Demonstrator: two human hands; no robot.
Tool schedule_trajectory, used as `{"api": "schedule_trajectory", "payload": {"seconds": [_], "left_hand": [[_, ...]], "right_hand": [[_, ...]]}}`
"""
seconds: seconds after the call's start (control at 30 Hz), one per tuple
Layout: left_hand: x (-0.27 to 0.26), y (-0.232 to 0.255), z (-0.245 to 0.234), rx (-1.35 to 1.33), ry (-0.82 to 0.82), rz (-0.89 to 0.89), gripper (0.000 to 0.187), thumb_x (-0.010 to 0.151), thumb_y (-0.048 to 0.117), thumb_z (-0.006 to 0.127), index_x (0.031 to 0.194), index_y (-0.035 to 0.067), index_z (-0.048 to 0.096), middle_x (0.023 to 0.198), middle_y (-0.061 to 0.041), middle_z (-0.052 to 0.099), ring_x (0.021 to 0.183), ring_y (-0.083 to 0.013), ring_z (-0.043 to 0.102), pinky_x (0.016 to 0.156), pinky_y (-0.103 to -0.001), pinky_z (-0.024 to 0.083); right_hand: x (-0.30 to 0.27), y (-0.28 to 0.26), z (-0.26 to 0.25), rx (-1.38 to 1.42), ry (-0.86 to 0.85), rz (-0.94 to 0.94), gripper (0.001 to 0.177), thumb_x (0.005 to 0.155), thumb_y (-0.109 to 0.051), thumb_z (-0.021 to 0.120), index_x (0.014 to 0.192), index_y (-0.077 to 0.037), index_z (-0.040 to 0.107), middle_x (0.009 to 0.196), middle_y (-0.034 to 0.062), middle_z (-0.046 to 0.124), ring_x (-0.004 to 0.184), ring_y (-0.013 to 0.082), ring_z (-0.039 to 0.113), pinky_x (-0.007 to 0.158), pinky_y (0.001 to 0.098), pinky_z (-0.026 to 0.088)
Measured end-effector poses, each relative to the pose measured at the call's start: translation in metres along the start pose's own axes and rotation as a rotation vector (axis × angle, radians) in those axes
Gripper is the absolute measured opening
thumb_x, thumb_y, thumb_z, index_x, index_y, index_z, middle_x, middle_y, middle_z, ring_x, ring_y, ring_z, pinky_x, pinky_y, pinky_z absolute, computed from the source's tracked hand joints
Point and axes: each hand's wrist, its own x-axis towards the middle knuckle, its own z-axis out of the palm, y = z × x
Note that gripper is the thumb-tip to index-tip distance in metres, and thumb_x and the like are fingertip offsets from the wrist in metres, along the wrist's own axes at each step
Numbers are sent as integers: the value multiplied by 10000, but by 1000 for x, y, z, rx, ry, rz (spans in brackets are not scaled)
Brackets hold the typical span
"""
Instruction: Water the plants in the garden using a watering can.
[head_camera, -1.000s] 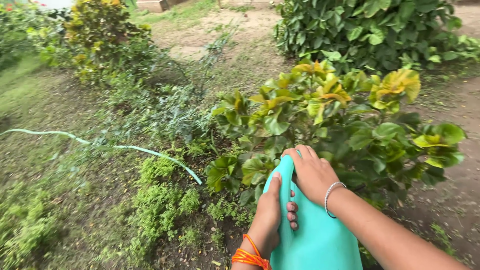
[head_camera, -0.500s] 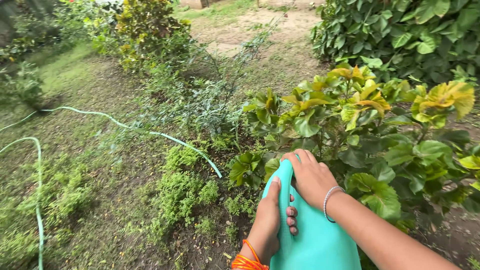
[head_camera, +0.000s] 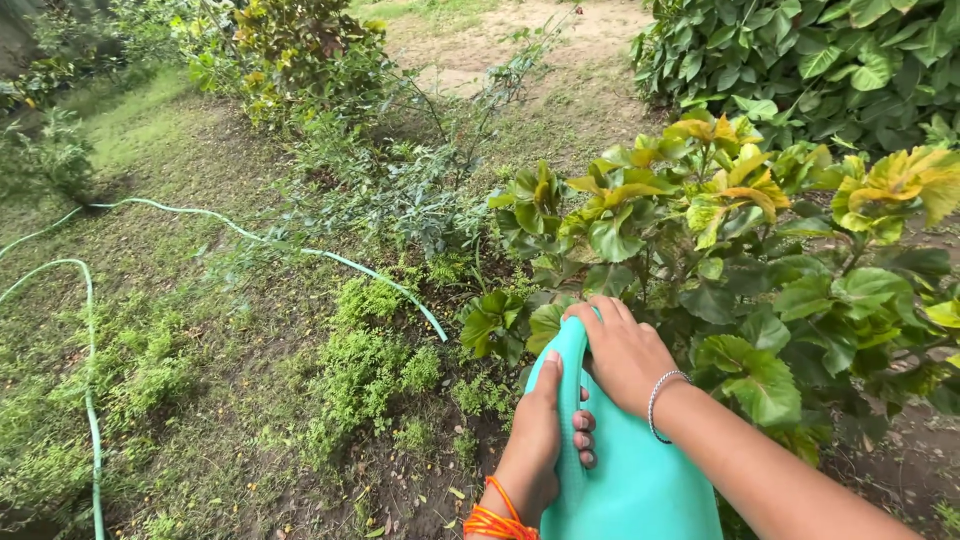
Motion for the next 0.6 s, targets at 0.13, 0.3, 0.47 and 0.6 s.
{"api": "schedule_trajectory", "payload": {"seconds": [0.13,0.3,0.47,0.6], "left_hand": [[4,-3,1,0,-11,-16,570,956,672,509,953,102,527,611,28,434,466,-103,385,452,-283,374],[7,-5,4,7,-36,-33,573,956,680,517,954,107,518,621,31,440,471,-101,385,456,-279,374],[11,-5,10,18,-46,-55,568,959,675,511,954,106,517,619,30,436,470,-102,383,455,-281,374],[16,-4,20,36,-73,-67,570,966,676,506,951,106,515,616,32,433,468,-101,379,451,-279,370]], "right_hand": [[-2,6,3,13,21,-12,616,781,-148,737,1346,-234,509,1339,52,500,1332,274,461,939,478,474],[-6,11,1,2,2,32,551,801,-154,730,1300,-224,507,1304,44,517,1323,261,479,961,473,475],[-8,17,-2,-13,-4,68,600,799,-159,729,1346,-234,496,1328,52,504,1339,264,465,948,475,480],[-10,30,-3,-30,32,87,566,803,-156,725,1316,-220,495,1352,52,501,1359,265,453,957,482,472]]}}
